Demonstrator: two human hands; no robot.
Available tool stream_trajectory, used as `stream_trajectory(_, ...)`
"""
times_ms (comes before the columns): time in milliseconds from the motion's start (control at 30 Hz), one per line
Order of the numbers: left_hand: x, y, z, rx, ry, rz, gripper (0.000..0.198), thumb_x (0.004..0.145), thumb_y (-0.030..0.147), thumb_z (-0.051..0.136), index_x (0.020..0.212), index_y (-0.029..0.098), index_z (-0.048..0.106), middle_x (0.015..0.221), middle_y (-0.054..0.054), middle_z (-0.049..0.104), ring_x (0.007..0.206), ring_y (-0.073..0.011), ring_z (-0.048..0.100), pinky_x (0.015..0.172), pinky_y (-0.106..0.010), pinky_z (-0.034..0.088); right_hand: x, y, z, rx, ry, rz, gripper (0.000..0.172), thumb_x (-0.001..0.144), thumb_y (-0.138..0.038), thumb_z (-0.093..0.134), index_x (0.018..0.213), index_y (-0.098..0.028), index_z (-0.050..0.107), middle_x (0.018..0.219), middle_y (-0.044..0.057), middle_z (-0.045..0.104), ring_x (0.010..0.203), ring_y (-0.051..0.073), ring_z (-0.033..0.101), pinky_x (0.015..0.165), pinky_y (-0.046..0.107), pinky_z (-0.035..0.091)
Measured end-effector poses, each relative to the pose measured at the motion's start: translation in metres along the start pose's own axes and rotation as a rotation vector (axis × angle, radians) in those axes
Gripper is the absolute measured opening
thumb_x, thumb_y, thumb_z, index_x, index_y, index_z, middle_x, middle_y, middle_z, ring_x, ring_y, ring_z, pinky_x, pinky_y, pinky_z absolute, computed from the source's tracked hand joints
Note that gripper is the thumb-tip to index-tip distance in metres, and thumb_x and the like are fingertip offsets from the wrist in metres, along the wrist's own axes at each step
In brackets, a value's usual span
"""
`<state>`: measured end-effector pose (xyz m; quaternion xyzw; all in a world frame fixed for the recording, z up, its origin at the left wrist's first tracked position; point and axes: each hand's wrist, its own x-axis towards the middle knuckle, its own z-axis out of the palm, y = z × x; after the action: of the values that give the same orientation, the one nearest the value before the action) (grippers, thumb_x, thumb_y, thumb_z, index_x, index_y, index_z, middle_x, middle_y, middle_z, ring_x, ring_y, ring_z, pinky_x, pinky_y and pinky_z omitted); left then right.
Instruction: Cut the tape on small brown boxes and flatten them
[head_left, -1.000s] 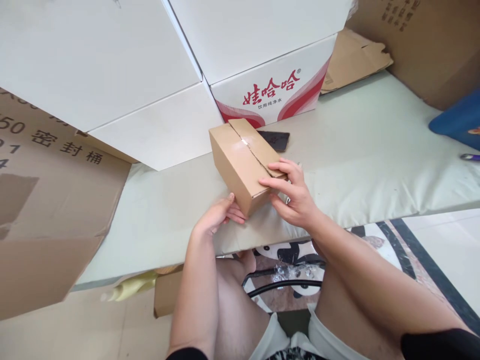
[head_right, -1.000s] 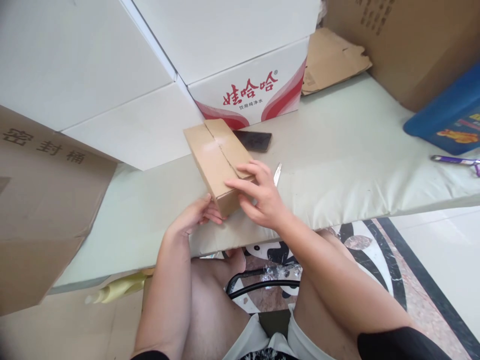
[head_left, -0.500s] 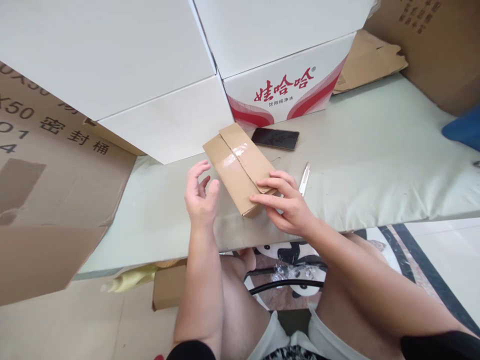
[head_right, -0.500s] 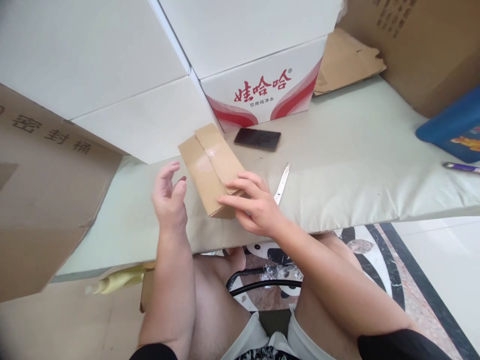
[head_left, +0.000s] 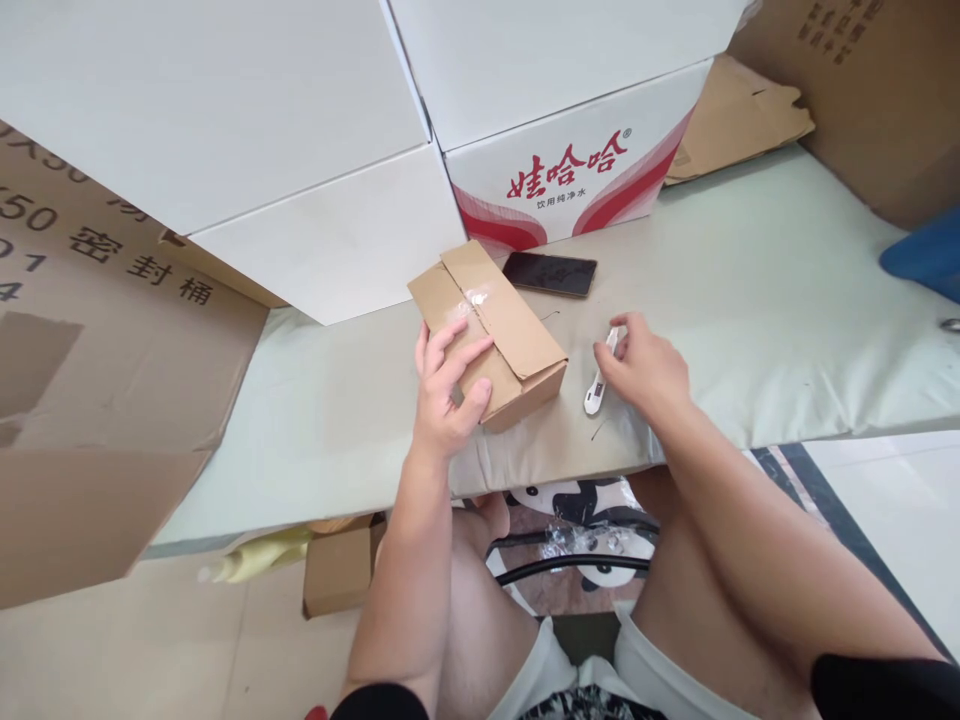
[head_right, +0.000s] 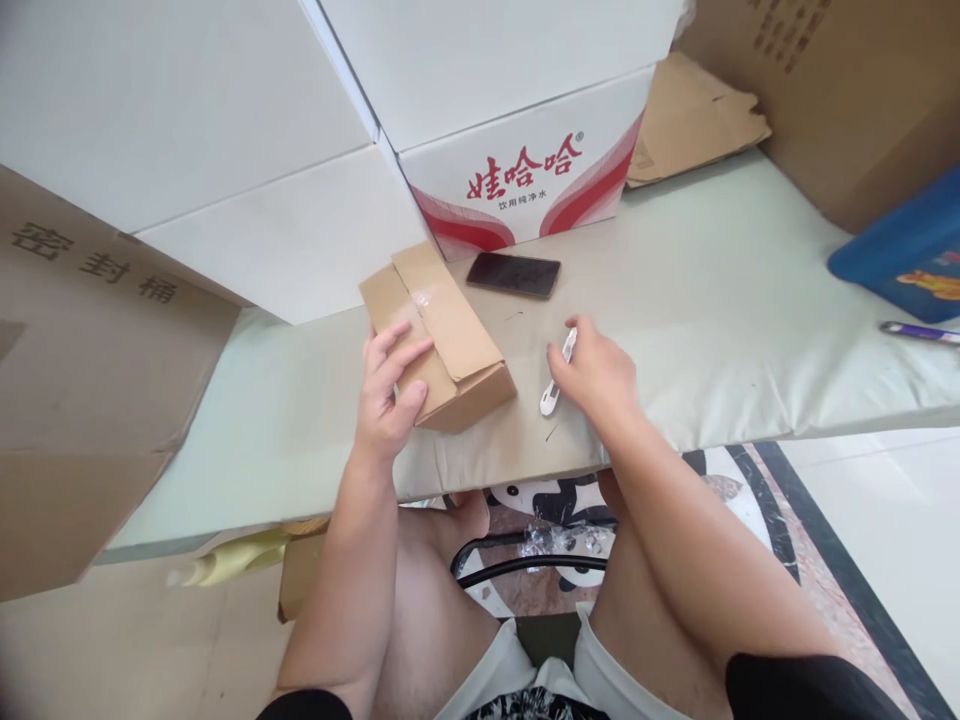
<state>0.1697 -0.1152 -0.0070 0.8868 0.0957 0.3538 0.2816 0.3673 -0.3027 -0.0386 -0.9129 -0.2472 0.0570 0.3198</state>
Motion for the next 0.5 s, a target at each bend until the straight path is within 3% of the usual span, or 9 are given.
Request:
stream_trajectory(100,0.0,0.001,0.0,0.068,-0.007,0.012,0.051,0.099,0.061,0.046,0.126,0.026,0.071,0.141,-0.011,0.06,0.14,-0.03,0.053,0.132,-0.058,0.016,-0.003,-0.007,-0.006,-0.293,-0.262,0.044,0.057,0.09,-0.045,0.052,0.141,-0.019,0.055,0.095,0.016,0.074,0.084,0.035,0.068,0.071,0.043,0.05)
stream_trajectory(200,0.0,0.003,-0.001,0.088,-0.023,0.029,0.054,0.1,0.063,0.044,0.127,0.025,0.07,0.14,-0.012,0.06,0.14,-0.0298,0.053,0.132,-0.059,0.016,-0.007,-0.016,-0.008,-0.326,-0.363,0.04,0.06,0.09,-0.038,0.05,0.149,-0.024,0.049,0.106,0.016,0.074,0.094,0.036,0.07,0.076,0.042,0.05)
stream_trajectory(267,0.0,0.005,-0.001,0.064,-0.043,0.044,0.054,0.099,0.063,0.046,0.129,0.024,0.07,0.14,-0.012,0.06,0.14,-0.0301,0.052,0.132,-0.059,0.013,-0.004,-0.017,-0.005,-0.165,-0.277,0.063,0.057,0.086,-0.034,0.053,0.142,-0.027,0.056,0.098,0.011,0.074,0.093,0.033,0.069,0.079,0.042,0.05)
stream_trajectory(367,0.0,0.01,-0.002,0.027,-0.086,0.059,0.054,0.098,0.062,0.048,0.131,0.024,0.069,0.142,-0.012,0.059,0.142,-0.03,0.051,0.133,-0.059,0.011,0.008,-0.015,0.002,0.32,0.005,0.086,0.043,0.082,-0.032,0.05,0.122,-0.024,0.064,0.075,0.002,0.063,0.077,0.025,0.064,0.074,0.037,0.05)
stream_trajectory(500,-0.002,0.026,0.002,0.023,-0.151,0.077,0.057,0.098,0.066,0.044,0.129,0.027,0.07,0.141,-0.01,0.06,0.138,-0.0291,0.053,0.132,-0.059,0.012,0.027,-0.015,0.003,1.006,0.226,0.098,0.033,0.083,-0.041,0.046,0.109,-0.026,0.057,0.071,-0.003,0.058,0.058,0.016,0.058,0.058,0.029,0.045)
